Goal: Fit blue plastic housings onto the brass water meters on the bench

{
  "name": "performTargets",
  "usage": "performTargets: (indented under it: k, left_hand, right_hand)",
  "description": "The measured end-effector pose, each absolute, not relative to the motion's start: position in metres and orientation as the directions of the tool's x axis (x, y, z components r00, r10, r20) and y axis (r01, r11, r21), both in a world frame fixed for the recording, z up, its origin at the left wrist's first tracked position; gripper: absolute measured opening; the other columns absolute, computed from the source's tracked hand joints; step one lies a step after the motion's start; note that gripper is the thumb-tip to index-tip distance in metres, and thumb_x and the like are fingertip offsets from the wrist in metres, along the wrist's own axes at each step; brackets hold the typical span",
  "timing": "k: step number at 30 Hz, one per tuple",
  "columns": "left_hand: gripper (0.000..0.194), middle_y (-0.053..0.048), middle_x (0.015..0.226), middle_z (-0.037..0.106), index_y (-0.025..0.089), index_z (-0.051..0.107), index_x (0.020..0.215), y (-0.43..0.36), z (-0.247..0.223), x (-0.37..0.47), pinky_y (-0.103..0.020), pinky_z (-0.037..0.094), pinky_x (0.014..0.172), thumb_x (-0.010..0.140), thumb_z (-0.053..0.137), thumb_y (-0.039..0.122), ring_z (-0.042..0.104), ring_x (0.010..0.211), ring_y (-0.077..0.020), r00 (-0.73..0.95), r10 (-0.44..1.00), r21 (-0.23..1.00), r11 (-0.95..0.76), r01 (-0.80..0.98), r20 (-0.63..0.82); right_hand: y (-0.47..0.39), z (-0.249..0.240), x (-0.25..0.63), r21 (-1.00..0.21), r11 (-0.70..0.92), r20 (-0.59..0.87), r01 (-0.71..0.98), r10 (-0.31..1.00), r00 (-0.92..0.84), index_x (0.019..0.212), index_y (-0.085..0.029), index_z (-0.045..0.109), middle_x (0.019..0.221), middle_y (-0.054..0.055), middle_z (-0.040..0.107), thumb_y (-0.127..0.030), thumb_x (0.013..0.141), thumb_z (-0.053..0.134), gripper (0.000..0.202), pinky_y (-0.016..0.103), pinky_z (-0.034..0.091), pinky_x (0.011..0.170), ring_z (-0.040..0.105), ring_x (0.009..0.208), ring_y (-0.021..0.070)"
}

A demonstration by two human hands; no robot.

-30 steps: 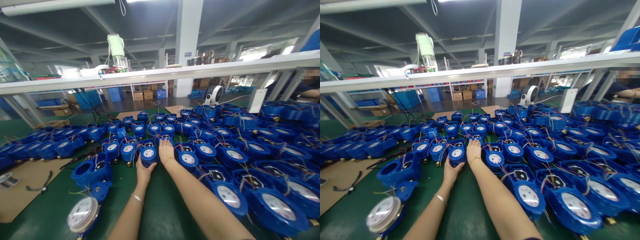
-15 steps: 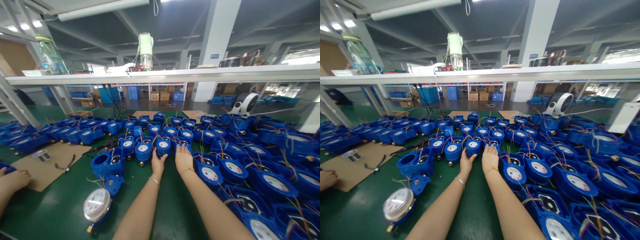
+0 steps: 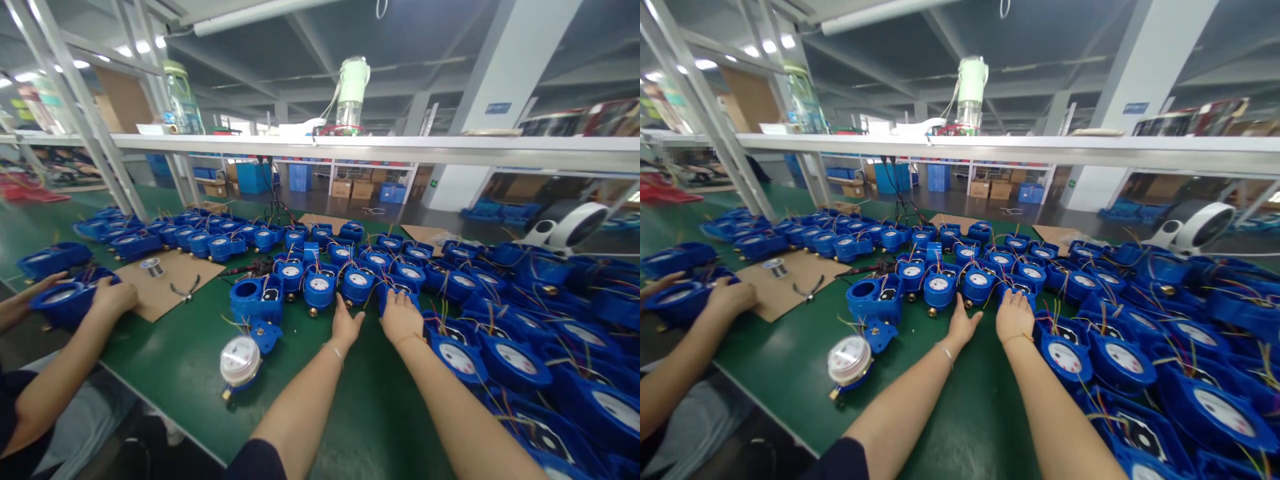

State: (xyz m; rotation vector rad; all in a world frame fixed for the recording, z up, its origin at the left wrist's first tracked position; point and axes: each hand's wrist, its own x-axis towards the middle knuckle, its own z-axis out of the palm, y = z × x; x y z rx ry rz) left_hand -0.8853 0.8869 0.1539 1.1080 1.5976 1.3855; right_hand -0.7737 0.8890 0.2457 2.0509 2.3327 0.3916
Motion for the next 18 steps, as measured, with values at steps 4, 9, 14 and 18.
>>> performTargets:
  k: [4, 9, 14, 18]
  left_hand:
    - [0.103, -0.021, 0.162, 0.017, 0.001, 0.014, 0.154, 0.811, 0.155, -0.887, -0.038, 0.017, 0.125, 0.072, 0.075, 0.018, 0.017, 0.151, -0.0290, -0.212, 0.977, 0.986, 0.074, 0.152, -0.041]
    - [0.079, -0.008, 0.156, 0.037, 0.026, 0.032, 0.153, 0.678, 0.146, -0.900, -0.041, 0.038, 0.117, 0.081, 0.064, 0.024, 0.046, 0.137, -0.0256, -0.115, 0.993, 0.993, -0.011, 0.118, 0.024]
    - [0.041, -0.007, 0.129, 0.063, 0.035, 0.058, 0.132, 0.603, 0.140, -0.938, -0.044, 0.051, 0.103, 0.092, 0.055, 0.026, 0.058, 0.121, -0.0259, -0.420, 0.805, 0.842, -0.170, 0.512, 0.418]
    - [0.061, -0.011, 0.137, 0.052, 0.032, 0.044, 0.142, 0.601, 0.141, -0.989, -0.052, 0.037, 0.114, 0.086, 0.067, 0.028, 0.047, 0.131, -0.0303, -0.549, 0.453, 0.629, -0.034, 0.776, 0.702]
  right_hand:
    - [0.883, 0.261, -0.778, 0.157, 0.113, 0.109, 0.981, 0.985, -0.131, 0.150, 0.001, 0.031, 0.152, 0.027, 0.032, -0.030, 0.090, 0.070, 0.079, 0.046, 0.034, 0.114, 0.032, 0.141, 0.0371]
    - [0.836, 0.277, -0.797, -0.048, 0.382, 0.272, 0.923, 0.894, -0.356, 0.149, -0.006, 0.037, 0.156, 0.021, 0.029, -0.033, 0.095, 0.062, 0.066, 0.042, 0.033, 0.117, 0.031, 0.143, 0.0310]
    - [0.739, 0.240, -0.799, -0.394, 0.615, 0.232, 0.684, 0.786, -0.573, 0.147, -0.020, 0.043, 0.158, 0.007, 0.029, -0.031, 0.093, 0.062, 0.059, 0.040, 0.032, 0.120, 0.031, 0.144, 0.0201]
    - [0.674, 0.173, -0.760, -0.310, 0.713, 0.302, 0.629, 0.701, -0.646, 0.142, -0.025, 0.050, 0.156, 0.008, 0.033, -0.029, 0.093, 0.058, 0.050, 0.043, 0.048, 0.109, 0.040, 0.139, 0.0236]
